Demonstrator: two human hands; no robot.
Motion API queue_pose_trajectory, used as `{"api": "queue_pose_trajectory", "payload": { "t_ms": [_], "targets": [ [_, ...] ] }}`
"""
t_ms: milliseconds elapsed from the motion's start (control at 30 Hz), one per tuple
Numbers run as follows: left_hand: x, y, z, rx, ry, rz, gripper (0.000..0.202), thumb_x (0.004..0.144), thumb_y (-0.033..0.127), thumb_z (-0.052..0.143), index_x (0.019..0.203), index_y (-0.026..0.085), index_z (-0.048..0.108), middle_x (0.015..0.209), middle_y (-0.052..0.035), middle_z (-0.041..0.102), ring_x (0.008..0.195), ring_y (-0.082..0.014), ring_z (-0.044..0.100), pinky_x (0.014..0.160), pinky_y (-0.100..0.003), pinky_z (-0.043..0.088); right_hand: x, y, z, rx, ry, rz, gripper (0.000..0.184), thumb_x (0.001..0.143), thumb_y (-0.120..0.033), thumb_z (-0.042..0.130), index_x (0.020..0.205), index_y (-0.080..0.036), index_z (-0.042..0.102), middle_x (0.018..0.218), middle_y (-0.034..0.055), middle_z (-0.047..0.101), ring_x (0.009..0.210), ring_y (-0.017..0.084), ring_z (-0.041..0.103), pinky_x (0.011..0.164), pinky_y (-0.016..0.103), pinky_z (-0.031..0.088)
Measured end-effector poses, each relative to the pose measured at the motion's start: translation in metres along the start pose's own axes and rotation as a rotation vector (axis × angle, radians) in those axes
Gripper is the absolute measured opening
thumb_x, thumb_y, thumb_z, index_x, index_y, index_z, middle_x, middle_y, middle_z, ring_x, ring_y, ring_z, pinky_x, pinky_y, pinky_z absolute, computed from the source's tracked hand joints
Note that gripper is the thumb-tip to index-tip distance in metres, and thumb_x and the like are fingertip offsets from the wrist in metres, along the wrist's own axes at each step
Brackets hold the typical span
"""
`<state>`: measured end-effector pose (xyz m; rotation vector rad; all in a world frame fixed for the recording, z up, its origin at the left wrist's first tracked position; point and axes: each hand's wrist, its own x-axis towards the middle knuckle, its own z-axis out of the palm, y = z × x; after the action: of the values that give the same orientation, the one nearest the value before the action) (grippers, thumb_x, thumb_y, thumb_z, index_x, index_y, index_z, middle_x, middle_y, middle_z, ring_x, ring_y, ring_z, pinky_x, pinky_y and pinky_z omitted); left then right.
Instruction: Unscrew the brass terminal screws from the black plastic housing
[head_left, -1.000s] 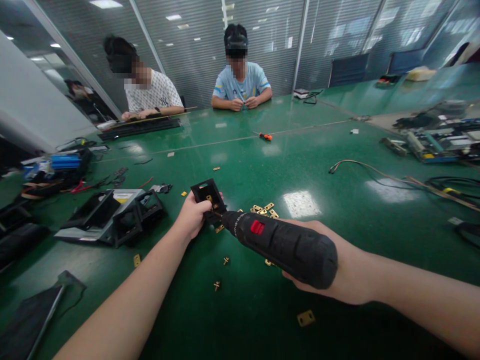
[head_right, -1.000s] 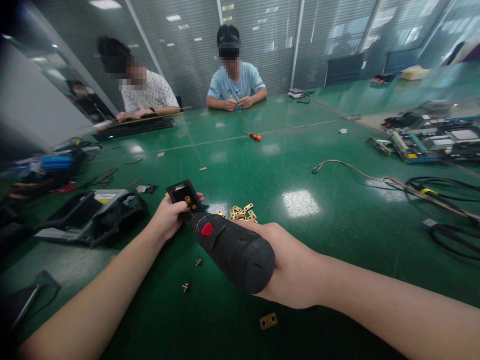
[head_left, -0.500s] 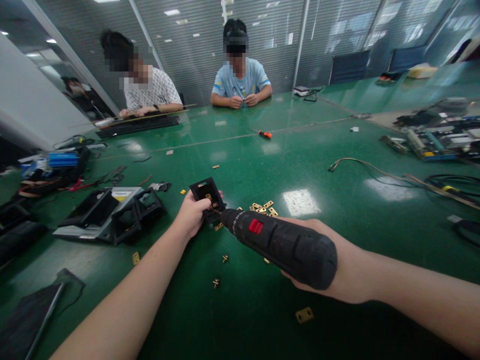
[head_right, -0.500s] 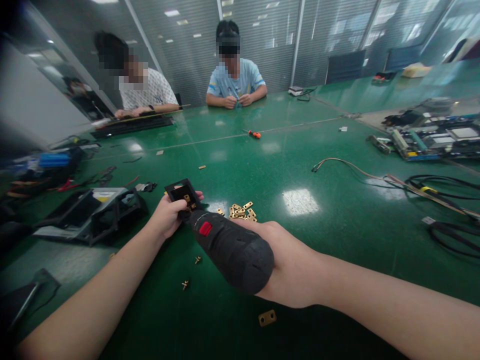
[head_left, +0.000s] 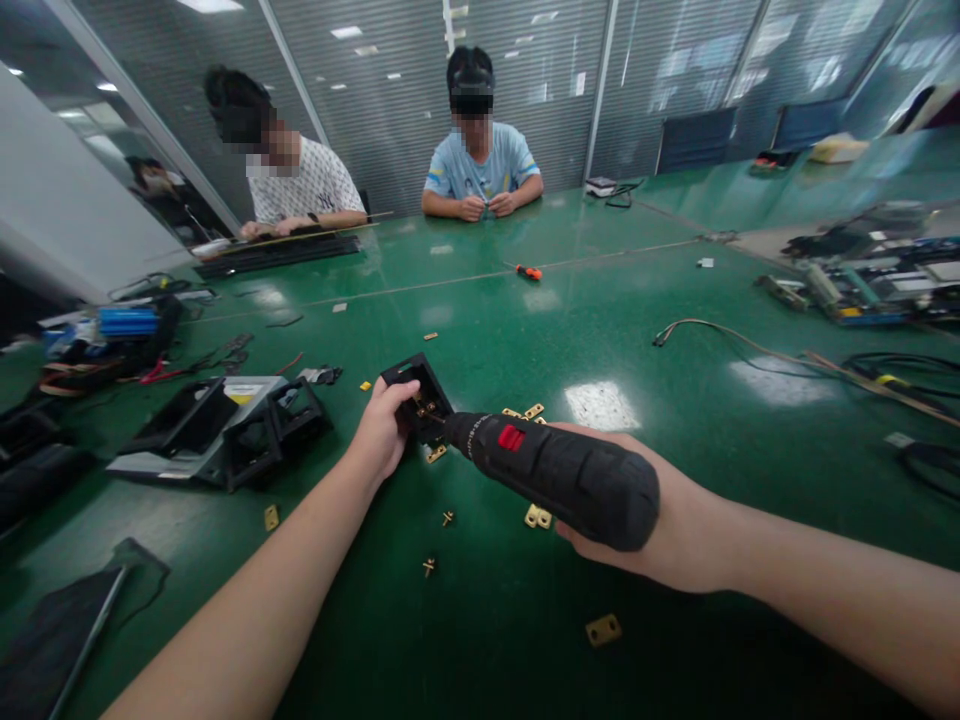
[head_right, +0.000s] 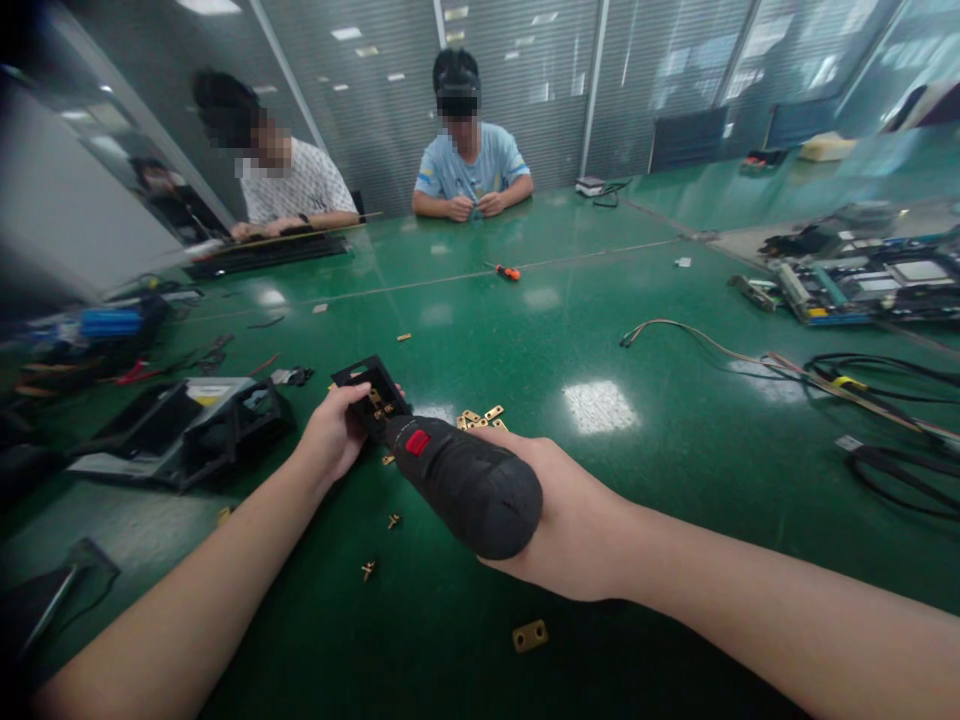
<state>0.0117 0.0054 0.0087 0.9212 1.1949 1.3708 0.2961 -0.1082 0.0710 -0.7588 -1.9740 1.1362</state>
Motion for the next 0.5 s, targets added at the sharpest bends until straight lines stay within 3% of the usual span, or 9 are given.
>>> {"api": "queue_pose_trajectory", "payload": {
  "t_ms": [133, 300, 367, 500],
  "targets": [
    [-0.001, 0.003, 0.002, -0.065, -0.018, -0.038, 0.064, 0.081, 0.075, 0.064, 0.109, 0.017, 0.069, 0.103, -0.0132, 0.077, 0.109, -0.0344, 0.071, 0.091, -0.047, 0.059, 0.002, 0.001, -0.001, 0.002, 0.0, 0.03, 0.05, 0.076, -0.014, 0.074, 0.125, -0.02, 0.064, 0.105, 0.0058, 0.076, 0.087, 0.021, 0.073, 0.077, 0.031, 0.061],
    [0.005, -0.003, -0.003, -0.017, 0.083, 0.011, 0.065, 0.082, 0.079, 0.061, 0.105, 0.018, 0.068, 0.096, -0.0122, 0.078, 0.097, -0.0318, 0.075, 0.085, -0.045, 0.061, 0.005, -0.004, 0.0, 0.081, -0.149, 0.157, 0.066, 0.074, -0.014, 0.077, 0.137, -0.019, 0.059, 0.093, 0.0026, 0.073, 0.086, 0.022, 0.071, 0.074, 0.029, 0.058],
    [0.008, -0.005, -0.006, 0.006, 0.092, 0.022, 0.063, 0.081, 0.077, 0.063, 0.103, 0.018, 0.067, 0.094, -0.0113, 0.078, 0.093, -0.0311, 0.076, 0.083, -0.045, 0.062, 0.005, -0.003, 0.001, 0.084, -0.179, 0.21, 0.057, 0.077, -0.015, 0.077, 0.132, -0.02, 0.063, 0.092, 0.0021, 0.072, 0.086, 0.021, 0.07, 0.073, 0.029, 0.057],
    [0.009, -0.004, -0.008, 0.008, 0.074, 0.014, 0.059, 0.084, 0.071, 0.062, 0.106, 0.017, 0.067, 0.093, -0.0108, 0.079, 0.089, -0.0304, 0.077, 0.079, -0.045, 0.063, 0.006, 0.003, -0.002, 0.044, -0.261, 0.185, 0.02, 0.079, -0.022, 0.078, 0.094, -0.018, 0.066, 0.086, 0.002, 0.07, 0.08, 0.019, 0.068, 0.073, 0.029, 0.057]
  ]
}}
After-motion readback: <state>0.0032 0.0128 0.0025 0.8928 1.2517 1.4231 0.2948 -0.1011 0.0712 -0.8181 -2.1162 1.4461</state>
